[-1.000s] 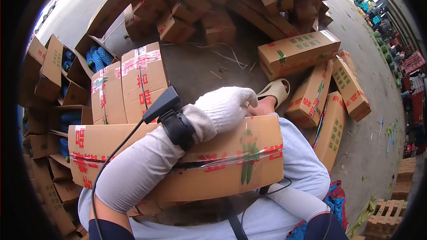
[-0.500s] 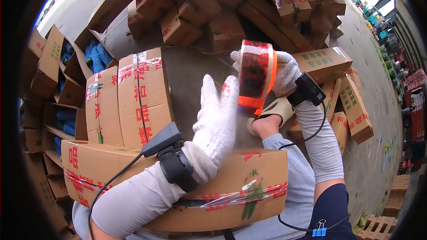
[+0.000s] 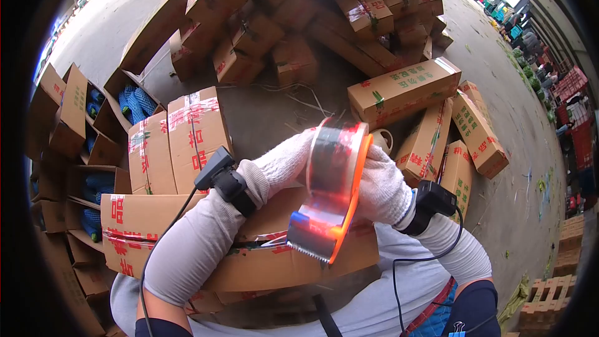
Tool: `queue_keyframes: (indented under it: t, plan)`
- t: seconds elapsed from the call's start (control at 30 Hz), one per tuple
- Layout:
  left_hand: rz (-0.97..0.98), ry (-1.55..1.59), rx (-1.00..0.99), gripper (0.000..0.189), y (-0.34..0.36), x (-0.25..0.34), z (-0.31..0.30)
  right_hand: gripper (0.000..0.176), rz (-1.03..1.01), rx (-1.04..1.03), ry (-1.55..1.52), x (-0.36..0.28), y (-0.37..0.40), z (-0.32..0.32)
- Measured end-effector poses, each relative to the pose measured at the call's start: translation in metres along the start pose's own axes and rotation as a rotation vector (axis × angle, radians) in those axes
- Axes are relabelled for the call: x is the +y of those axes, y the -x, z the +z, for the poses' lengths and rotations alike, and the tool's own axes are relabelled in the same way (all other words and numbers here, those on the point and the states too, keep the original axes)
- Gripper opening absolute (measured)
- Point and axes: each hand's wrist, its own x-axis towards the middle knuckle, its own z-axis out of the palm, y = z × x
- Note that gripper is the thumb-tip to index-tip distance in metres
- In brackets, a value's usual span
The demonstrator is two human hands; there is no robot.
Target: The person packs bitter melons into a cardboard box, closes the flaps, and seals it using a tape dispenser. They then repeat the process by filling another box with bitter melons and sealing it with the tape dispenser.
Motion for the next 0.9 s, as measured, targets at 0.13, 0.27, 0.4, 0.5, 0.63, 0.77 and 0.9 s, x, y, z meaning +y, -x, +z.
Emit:
queue_keyframes:
  t: [0.13, 0.27, 0.4, 0.5, 0.63, 0.77, 0.9]
  plan:
    - [0.086, -1.454, -0.181, 0.042, 0.060, 0.033, 0.044, 0.034, 0.588, 0.447, -1.486, -0.064, 0.048, 0.000]
    - [0.220, -1.715, 0.044, 0.053, 0.170, 0.042, 0.023, 0.033, 0.871, 1.004, -1.427, -0.034, 0.120, 0.089]
    - [0.036, -1.475, 1.077, 0.056, 0.338, 0.020, -0.140, 0.034, 1.006, 1.182, -2.125, 0.049, 0.082, 0.165]
    - [0.297, -0.011, 0.703, 0.069, 0.409, -0.048, -0.210, 0.035, 0.929, 1.144, -2.060, 0.110, 0.020, 0.142]
    - [0.357, 0.201, 0.593, 0.081, 0.357, -0.044, -0.126, 0.037, 0.798, 1.055, -1.970, 0.125, 0.022, 0.123]
    - [0.184, 0.389, 0.197, 0.077, 0.210, 0.006, -0.013, 0.039, 0.543, 0.775, -1.934, 0.139, 0.067, 0.106]
    - [0.441, 0.271, 0.177, 0.053, 0.031, 0.033, 0.070, 0.038, 0.440, 0.677, -1.963, 0.133, 0.081, 0.087]
